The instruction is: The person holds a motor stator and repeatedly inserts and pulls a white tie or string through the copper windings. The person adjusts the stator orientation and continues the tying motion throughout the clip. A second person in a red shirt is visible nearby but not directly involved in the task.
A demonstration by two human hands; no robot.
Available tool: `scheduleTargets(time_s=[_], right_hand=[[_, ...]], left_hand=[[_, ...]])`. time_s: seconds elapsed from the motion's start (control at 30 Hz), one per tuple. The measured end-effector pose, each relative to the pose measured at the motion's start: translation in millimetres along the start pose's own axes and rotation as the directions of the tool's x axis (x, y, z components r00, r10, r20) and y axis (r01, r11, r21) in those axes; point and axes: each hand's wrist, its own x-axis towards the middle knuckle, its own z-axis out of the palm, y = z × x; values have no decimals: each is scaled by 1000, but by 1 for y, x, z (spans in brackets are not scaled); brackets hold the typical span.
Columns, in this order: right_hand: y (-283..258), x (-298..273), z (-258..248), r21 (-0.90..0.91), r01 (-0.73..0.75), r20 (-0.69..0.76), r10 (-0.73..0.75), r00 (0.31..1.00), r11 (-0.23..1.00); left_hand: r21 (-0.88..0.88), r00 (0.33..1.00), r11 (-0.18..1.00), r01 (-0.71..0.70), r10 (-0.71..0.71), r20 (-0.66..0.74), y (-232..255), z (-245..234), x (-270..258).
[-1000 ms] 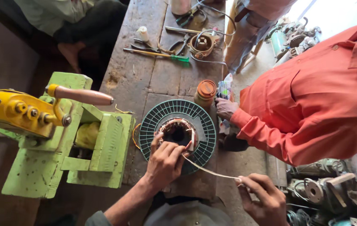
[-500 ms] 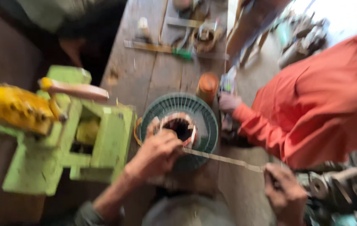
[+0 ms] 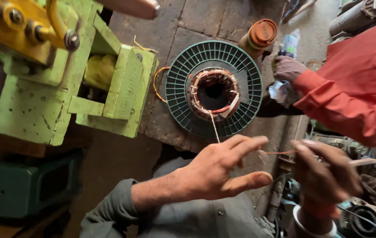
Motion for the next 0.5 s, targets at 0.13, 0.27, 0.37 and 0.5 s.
scheduleTargets(time_s=[0.13,0.27,0.37,0.5], right_hand=[[-16,28,38,154,78,9,-81,997,985],[-32,35,76,255,0,-30,8,1000,967],[-36,33,88,416,-136,-12,155,988,899],[-30,35,95,641,-376,123,394,911,669]], left_hand=[[55,994,997,-49,54,-94,-13,7,-11],[156,989,979,-128,137,-47,-24,-5,-28],[346,957,907,-242,281,-66,-32,-25,-26],[691,945,715,-104,287,-154,-65,-61,-7]])
